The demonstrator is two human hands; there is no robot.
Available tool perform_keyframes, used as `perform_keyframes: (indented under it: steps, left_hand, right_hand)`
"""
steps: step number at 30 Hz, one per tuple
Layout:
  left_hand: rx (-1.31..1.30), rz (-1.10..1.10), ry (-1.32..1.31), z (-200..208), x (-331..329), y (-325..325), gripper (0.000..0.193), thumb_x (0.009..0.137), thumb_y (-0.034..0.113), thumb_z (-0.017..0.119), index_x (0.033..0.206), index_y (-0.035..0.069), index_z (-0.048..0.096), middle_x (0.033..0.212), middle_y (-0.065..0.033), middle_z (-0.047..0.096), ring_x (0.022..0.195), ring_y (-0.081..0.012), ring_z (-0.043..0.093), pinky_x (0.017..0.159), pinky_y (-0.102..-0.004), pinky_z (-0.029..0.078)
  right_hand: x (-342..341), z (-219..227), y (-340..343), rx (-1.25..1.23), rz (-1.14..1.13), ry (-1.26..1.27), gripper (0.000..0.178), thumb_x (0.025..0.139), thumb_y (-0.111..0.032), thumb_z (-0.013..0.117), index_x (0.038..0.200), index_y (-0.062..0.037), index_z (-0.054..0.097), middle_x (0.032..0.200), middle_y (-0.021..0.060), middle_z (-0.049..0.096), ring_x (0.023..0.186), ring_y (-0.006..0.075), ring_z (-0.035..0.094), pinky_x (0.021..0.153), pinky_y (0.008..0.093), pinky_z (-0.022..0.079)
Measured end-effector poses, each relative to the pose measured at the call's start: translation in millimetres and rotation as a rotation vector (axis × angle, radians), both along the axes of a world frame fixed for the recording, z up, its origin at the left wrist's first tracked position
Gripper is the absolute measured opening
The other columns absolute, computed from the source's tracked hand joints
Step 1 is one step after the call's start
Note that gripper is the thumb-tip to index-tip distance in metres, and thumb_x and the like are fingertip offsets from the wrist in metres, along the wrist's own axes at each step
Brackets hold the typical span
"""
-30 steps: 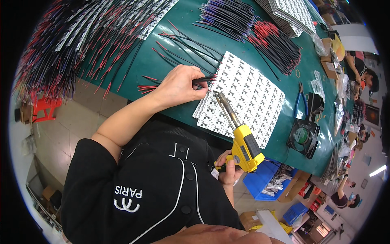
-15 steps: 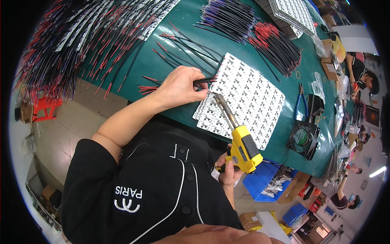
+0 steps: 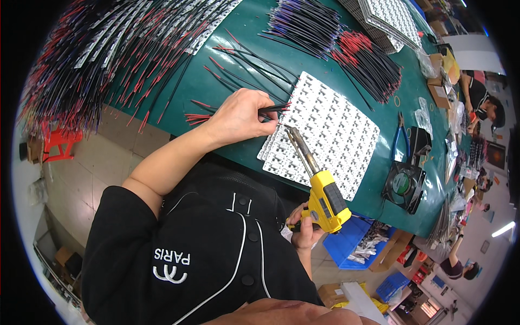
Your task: The person assembles electronic wire bundles and LED boards by hand, using a heat gun to apply heat shrink tubing.
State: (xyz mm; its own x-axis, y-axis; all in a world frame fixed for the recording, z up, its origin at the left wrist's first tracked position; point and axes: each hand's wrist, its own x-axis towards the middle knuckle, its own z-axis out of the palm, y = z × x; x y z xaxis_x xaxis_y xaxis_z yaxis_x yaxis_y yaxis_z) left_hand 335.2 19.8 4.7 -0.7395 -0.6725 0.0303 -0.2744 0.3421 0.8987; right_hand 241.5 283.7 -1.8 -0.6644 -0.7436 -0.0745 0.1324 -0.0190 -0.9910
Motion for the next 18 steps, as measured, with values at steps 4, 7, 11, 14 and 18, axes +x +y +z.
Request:
perform_keyframes:
  steps: [4,7,11,14,18]
  left_hand:
    - [-0.04,-0.028,0.014,-1.8,0.2,-2.2,0.012,0.067,0.008,0.065,0.07,-0.003,0.06,0.062,-0.0089,0.052,0.052,-0.0165,0.051,0.051,-0.0281,0.04]
    - [-0.111,-0.069,0.014,-4.2,0.9,-5.4,0.012,0.068,0.007,0.064,0.071,-0.003,0.06,0.062,-0.0098,0.051,0.051,-0.0189,0.05,0.049,-0.0292,0.039]
    - [-0.081,-0.086,0.055,-3.7,1.4,-7.3,0.012,0.068,0.007,0.064,0.071,-0.004,0.059,0.062,-0.0107,0.051,0.051,-0.0218,0.049,0.049,-0.0312,0.038]
    - [-0.13,-0.119,0.045,-2.8,0.5,-10.0,0.013,0.068,0.007,0.065,0.072,-0.005,0.059,0.063,-0.0114,0.051,0.053,-0.0241,0.05,0.05,-0.0326,0.038]
    - [-0.15,-0.151,0.044,-3.3,-0.2,-11.9,0.015,0.068,0.007,0.066,0.075,-0.005,0.061,0.065,-0.0119,0.052,0.055,-0.0251,0.051,0.051,-0.0336,0.038]
  right_hand:
    - [0.7,2.2,-1.8,0.0,0.014,0.012,0.033,0.085,-0.024,0.056,0.097,0.006,0.047,0.059,0.0097,0.049,0.049,0.0163,0.048,0.045,0.0263,0.041]
    - [1.1,1.2,-1.0,0.004,0.017,0.009,0.032,0.085,-0.023,0.056,0.094,0.0057,0.048,0.059,0.0099,0.049,0.049,0.0166,0.048,0.045,0.0263,0.041]
    - [0.7,2.2,-0.8,0.016,0.042,0.025,0.029,0.085,-0.022,0.055,0.092,0.0047,0.048,0.06,0.0102,0.049,0.049,0.0168,0.048,0.045,0.0264,0.041]
    - [1.2,3.1,-0.6,0.025,0.028,0.025,0.027,0.084,-0.021,0.055,0.091,0.0039,0.048,0.06,0.0104,0.049,0.05,0.017,0.048,0.046,0.0269,0.042]
    - [1.4,2.8,1.0,0.045,0.037,0.039,0.031,0.084,-0.022,0.056,0.096,0.0048,0.047,0.06,0.0103,0.049,0.05,0.0171,0.049,0.048,0.0275,0.043]
